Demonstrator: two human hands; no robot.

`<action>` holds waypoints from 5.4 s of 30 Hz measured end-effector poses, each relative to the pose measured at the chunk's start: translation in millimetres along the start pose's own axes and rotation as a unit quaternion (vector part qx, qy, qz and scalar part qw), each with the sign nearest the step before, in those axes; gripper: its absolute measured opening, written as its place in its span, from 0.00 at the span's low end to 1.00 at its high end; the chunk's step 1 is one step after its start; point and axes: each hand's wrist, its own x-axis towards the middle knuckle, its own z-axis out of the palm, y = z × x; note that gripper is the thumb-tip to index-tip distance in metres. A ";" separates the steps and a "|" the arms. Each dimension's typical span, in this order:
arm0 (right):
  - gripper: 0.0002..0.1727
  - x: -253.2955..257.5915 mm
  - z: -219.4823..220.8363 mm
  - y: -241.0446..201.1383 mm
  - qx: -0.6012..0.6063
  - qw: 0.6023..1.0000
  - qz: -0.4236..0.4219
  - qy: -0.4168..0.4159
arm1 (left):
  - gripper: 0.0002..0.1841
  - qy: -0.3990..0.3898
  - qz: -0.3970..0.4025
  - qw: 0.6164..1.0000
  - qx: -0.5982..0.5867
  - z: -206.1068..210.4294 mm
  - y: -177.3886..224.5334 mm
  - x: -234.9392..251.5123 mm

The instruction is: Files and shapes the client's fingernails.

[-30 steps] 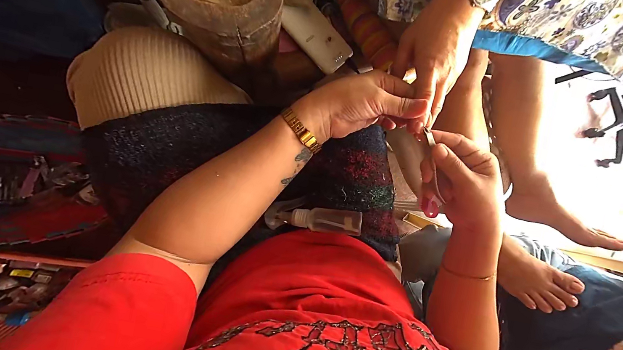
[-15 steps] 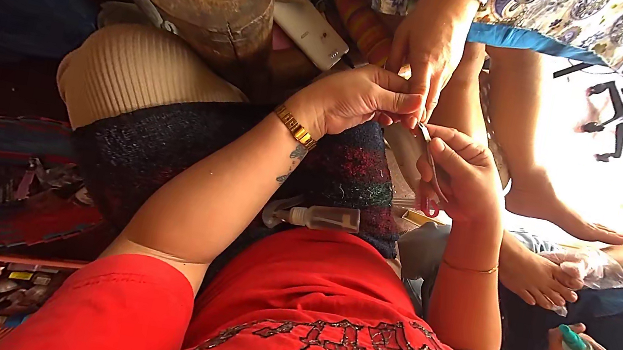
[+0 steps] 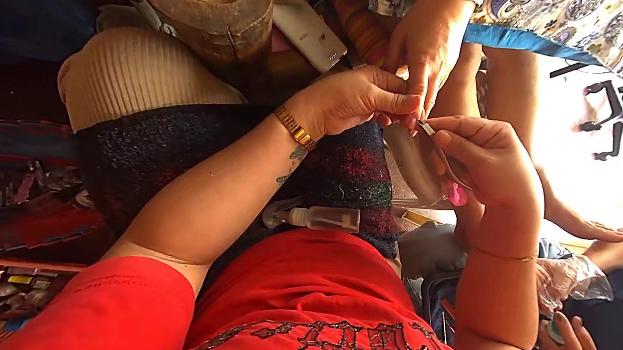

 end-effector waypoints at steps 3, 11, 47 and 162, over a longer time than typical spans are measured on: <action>0.12 4.9 0.0 -10.8 -0.037 0.999 -0.001 -0.018 | 0.10 0.002 -0.003 1.000 -0.002 -0.5 0.4 -0.1; 0.10 19.1 -6.3 -53.8 -0.235 0.968 0.049 -0.074 | 0.10 -0.008 0.001 1.000 -0.007 -1.2 0.0 0.7; 0.12 47.8 74.1 25.8 0.149 0.841 -0.330 0.402 | 0.04 0.090 0.080 0.990 0.079 20.2 -18.1 6.3; 0.11 34.3 -33.1 -48.4 -0.291 0.936 -0.081 -0.180 | 0.12 -0.026 0.116 0.989 0.087 -2.3 -6.7 2.8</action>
